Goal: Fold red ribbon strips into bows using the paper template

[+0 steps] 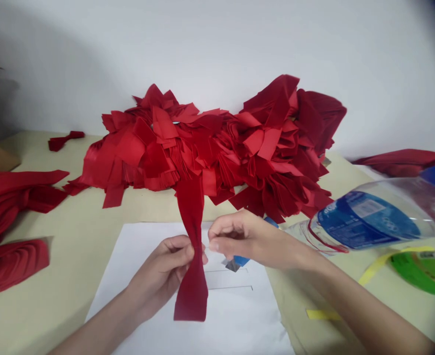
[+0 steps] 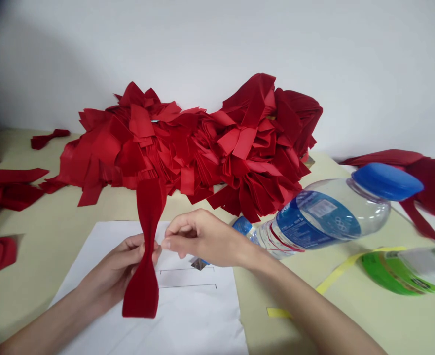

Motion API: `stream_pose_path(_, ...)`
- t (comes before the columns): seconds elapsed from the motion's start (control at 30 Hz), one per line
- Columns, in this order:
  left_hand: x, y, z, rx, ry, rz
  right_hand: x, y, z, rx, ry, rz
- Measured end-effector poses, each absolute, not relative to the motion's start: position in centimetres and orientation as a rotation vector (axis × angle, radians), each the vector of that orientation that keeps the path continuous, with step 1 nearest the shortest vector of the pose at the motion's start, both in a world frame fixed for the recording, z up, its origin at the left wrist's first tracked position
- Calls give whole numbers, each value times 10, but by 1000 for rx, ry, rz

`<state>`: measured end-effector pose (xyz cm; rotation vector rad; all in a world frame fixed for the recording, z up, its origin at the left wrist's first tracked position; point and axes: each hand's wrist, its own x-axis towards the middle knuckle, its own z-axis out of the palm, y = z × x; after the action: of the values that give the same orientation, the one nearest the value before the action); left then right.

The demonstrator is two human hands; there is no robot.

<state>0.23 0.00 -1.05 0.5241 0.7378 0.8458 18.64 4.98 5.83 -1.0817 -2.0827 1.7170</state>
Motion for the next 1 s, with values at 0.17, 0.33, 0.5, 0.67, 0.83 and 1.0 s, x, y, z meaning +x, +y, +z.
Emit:
stream_pose_path(0.17, 2, -4, -14, 531, 644, 767, 189, 52, 58, -921, -2134, 1878)
stream_pose_path(0.33, 6, -10, -15, 544, 577, 735, 189, 52, 51, -740, -2124, 1934)
stream_pose_path(0.5, 11, -16, -15, 521, 428, 711, 187, 49, 48, -620, -2041, 1937)
stream_pose_path(0.67, 18, -26, -20, 481, 328, 580, 184, 43, 46, -450, -2023, 1911)
stream_pose_path(0.83, 25, -34, -18, 620, 627, 344, 176, 40, 45, -241, -2313, 1919)
stream_pose_path(1.0, 27, -23, -7, 733, 866, 278, 176, 22, 64, -535, -2969, 1040)
